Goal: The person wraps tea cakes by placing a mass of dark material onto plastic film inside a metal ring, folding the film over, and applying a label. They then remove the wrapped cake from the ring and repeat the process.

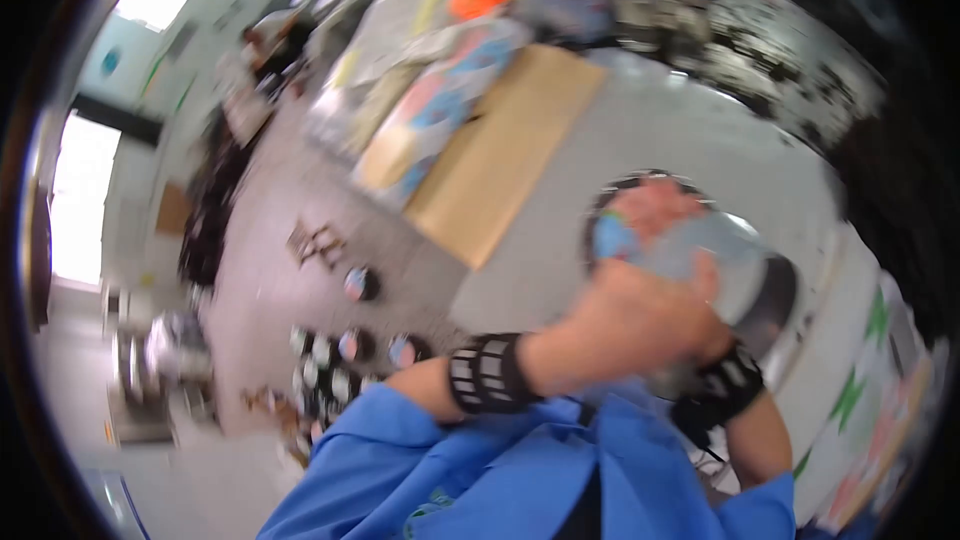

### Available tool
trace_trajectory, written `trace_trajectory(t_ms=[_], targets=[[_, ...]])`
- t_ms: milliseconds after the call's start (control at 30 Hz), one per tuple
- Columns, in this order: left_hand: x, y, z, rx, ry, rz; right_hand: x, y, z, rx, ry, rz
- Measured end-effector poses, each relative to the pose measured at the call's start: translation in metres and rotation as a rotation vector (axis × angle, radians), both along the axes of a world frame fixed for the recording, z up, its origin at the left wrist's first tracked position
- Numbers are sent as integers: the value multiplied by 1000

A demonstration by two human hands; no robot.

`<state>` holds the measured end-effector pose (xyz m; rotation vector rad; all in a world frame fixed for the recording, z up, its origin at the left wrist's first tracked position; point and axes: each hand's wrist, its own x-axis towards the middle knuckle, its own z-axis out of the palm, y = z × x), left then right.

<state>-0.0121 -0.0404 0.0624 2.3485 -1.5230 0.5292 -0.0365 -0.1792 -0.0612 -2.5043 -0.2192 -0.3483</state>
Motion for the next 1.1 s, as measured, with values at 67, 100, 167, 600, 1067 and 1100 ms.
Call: trace_trajectory(t_ms=[67, 100, 167, 600, 1067, 1100], targets=[[-26, -12, -8, -142, 46, 98, -9, -30, 12, 155, 150, -11], [-42, -11, -3, -114, 160, 147, -10, -40, 18, 204, 192, -39], [-59, -9, -8, -148, 204, 164, -10, -56, 31, 230, 208, -121], [-50, 48, -37, -114, 365, 268, -39, 13, 7, 1169, 834, 270], [96, 186, -142, 414, 822, -515, -145, -1, 9, 131, 43, -244], [94, 185, -141, 410, 790, -497, -148, -3, 14, 213, 59, -270]])
